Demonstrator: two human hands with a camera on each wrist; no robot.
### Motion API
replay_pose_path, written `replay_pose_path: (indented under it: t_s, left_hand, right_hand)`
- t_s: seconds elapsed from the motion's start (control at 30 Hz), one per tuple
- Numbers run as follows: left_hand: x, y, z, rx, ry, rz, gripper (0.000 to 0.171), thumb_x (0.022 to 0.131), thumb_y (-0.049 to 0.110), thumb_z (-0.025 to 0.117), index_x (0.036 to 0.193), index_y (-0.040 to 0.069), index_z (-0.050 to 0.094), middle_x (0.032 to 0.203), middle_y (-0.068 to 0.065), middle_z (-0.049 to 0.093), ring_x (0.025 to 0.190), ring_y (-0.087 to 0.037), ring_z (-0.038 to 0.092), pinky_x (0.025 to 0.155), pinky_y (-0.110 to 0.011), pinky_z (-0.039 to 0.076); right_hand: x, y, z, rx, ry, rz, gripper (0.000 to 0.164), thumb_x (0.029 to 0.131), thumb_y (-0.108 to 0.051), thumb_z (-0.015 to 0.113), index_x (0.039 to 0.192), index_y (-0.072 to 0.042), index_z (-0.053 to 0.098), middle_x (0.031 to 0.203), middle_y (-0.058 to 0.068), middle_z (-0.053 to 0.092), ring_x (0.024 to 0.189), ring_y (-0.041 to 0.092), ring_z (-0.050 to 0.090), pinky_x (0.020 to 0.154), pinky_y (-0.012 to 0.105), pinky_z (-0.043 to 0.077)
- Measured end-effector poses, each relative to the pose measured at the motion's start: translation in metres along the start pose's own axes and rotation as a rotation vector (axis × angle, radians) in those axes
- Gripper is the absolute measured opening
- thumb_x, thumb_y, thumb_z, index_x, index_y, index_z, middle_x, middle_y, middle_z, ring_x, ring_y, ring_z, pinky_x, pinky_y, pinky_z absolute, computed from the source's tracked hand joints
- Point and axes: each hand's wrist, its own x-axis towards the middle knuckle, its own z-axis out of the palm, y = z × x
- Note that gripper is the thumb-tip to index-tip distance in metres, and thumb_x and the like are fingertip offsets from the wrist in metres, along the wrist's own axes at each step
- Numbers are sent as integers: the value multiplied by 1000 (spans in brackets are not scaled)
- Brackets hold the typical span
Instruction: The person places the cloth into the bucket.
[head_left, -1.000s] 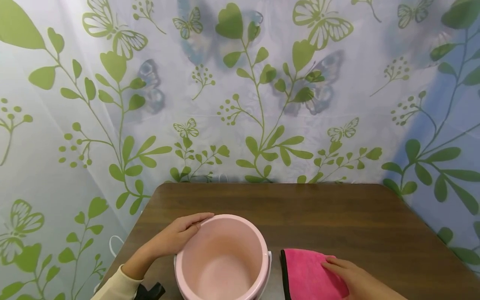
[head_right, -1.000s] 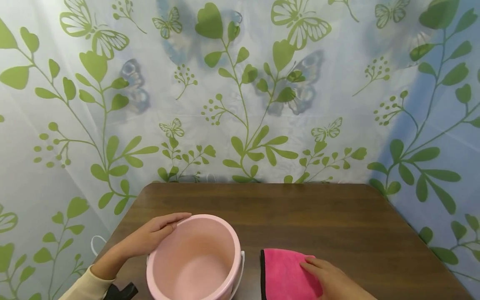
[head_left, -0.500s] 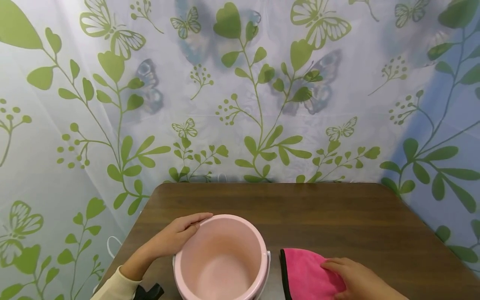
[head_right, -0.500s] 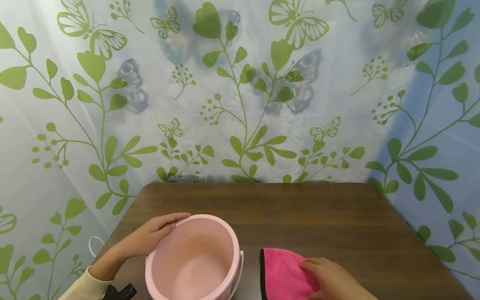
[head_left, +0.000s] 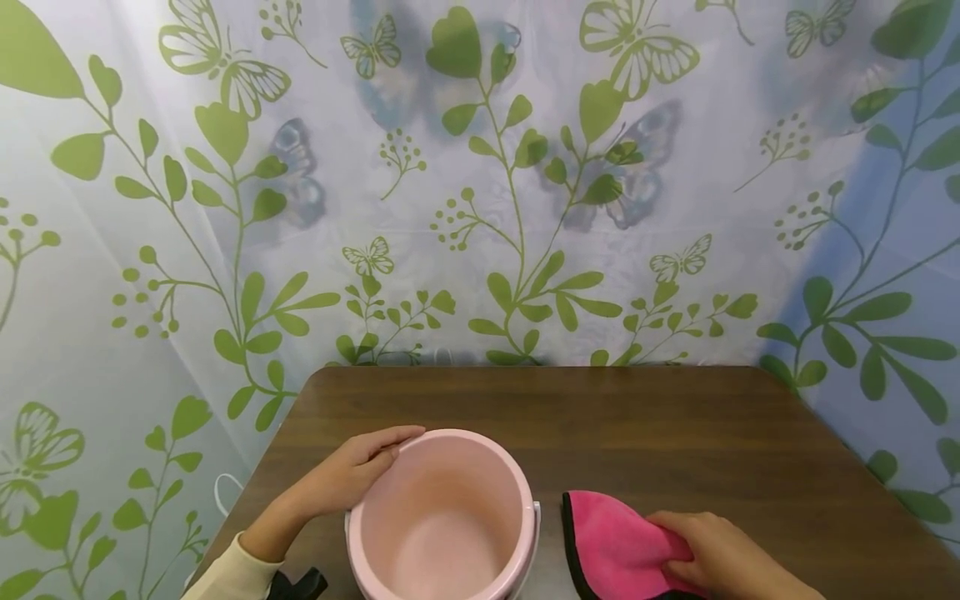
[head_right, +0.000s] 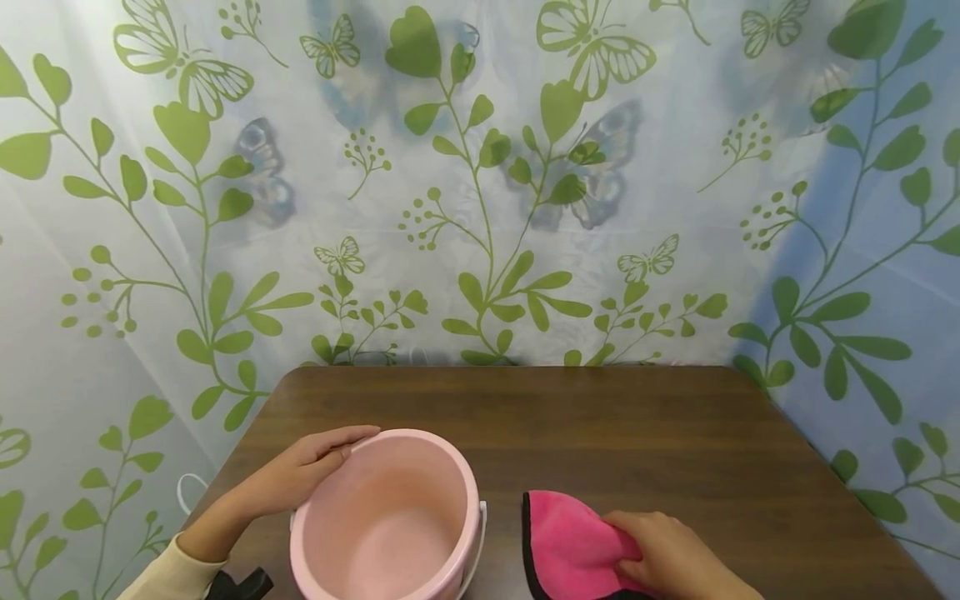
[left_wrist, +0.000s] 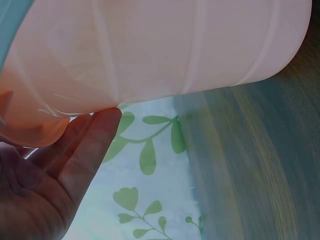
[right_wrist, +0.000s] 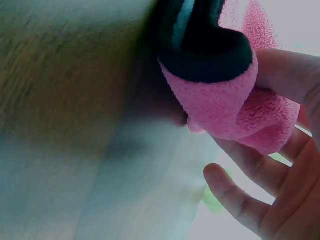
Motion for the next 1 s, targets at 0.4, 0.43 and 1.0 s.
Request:
replay_pose_path:
  t_s: [0.4,0.43,1.0]
  left_hand:
    - [0,2,0,5,7,-10,38,109,13,46,145,5,56,139,-8,61,117,-19,59,91,-28,49]
    - [0,2,0,4,7,-10,38,109,13,46,145,5,56,139,-8,61,117,-18,59,91,-27,49]
    - [-2,2,1,-25,6,-16,38,110,14,46,146,6,55,140,-9,60,117,-21,60,90,-28,51]
  right_hand:
    - [4,-18,-21,-79,113,-64,39,81,-22,86,117,-14,73,97,-16,69,79,-2,57,66,28,53]
    - [5,-20,-25,-74,105,-53,39,81,-22,86,117,-14,73,98,-16,69,79,-2,57,66,28,53]
    - [23,-42,-69,-120,214,-152,40,80,-15,87,117,-13,72,96,-17,68,73,-3,53,60,24,48]
